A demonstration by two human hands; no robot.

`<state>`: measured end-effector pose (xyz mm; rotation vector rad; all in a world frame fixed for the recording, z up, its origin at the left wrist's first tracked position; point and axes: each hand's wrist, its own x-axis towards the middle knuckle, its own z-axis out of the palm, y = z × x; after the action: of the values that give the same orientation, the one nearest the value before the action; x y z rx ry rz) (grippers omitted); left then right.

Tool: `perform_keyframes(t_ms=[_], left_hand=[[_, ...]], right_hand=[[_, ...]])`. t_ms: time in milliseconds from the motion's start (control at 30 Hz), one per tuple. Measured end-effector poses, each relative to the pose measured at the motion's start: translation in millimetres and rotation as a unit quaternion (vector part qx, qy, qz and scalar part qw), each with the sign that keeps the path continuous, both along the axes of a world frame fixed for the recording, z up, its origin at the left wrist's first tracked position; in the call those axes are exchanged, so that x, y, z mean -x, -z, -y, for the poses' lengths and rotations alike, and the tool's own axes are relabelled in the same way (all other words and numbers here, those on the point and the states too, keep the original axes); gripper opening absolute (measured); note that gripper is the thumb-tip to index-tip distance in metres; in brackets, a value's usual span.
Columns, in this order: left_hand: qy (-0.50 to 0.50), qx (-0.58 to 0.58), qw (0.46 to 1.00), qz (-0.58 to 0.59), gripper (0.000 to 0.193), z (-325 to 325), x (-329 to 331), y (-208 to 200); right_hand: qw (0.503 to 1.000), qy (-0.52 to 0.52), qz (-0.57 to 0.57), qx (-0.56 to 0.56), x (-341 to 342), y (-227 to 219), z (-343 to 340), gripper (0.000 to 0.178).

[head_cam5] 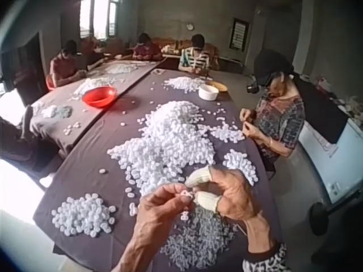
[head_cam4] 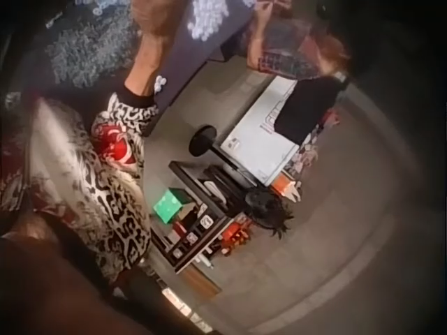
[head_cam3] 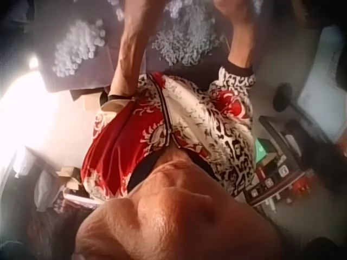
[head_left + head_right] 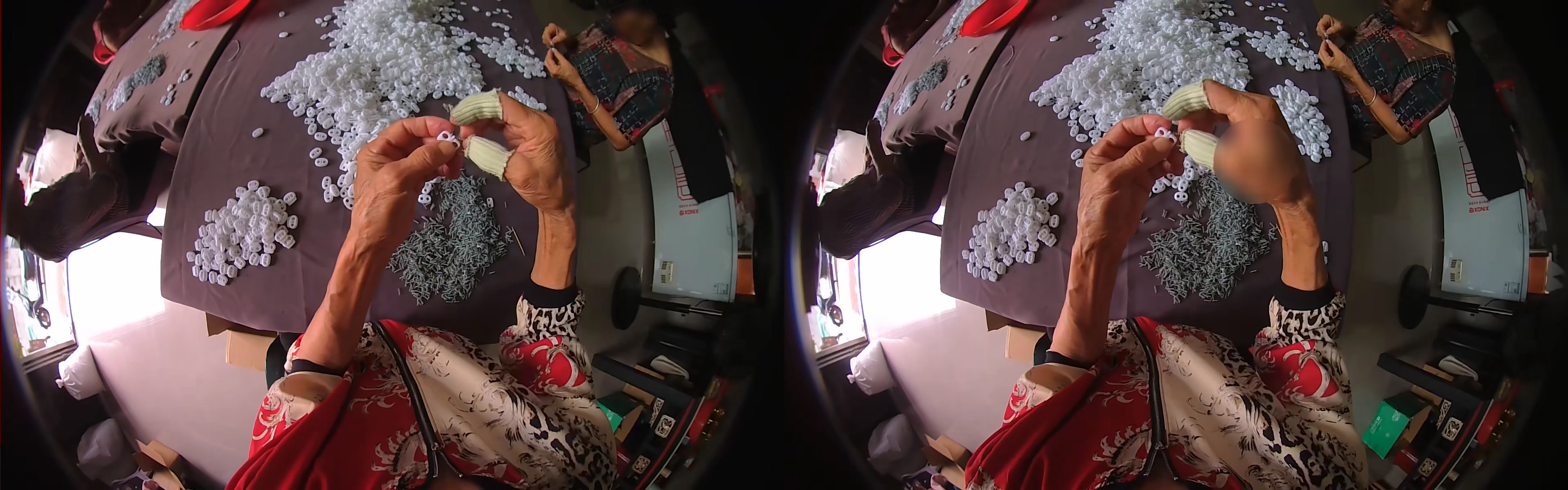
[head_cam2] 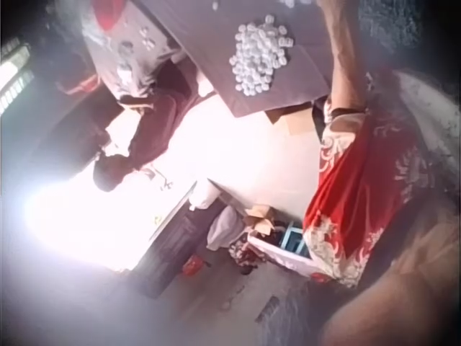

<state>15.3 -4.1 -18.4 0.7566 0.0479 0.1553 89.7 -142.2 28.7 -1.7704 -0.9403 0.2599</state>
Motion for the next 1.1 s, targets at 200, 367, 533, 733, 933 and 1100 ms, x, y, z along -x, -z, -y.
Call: perform_keyframes(t_ms=[200, 367, 533, 733, 933, 1100], left_hand=[[-0.012, -0.016, 1.000, 0.020, 0.012, 9, 1, -10], [-0.038, -0.002, 0.999, 0.014, 0.014, 7, 7, -13], [-0.028, -0.014, 0.999, 0.010, 0.014, 2, 10, -14], [-0.040, -0.075, 0.996, -0.001, 0.016, 2, 13, -19], [-0.044, -0.087, 0.995, -0.017, 0.018, 4, 15, -21], [-0.054, -0.117, 0.991, -0.019, 0.018, 2, 18, -20]], right_hand=[[0.998, 0.007, 0.043, -0.035, 4, -11, 1, 0.027], [0.995, 0.018, -0.013, -0.102, 7, -4, -3, 0.029], [0.997, -0.016, -0.010, -0.072, 7, -13, -2, 0.033], [0.999, -0.038, -0.005, -0.039, 8, -21, -1, 0.034], [0.999, -0.049, 0.007, -0.023, 7, -23, 1, 0.034], [0.999, -0.041, 0.029, -0.017, 6, -17, -2, 0.035]])
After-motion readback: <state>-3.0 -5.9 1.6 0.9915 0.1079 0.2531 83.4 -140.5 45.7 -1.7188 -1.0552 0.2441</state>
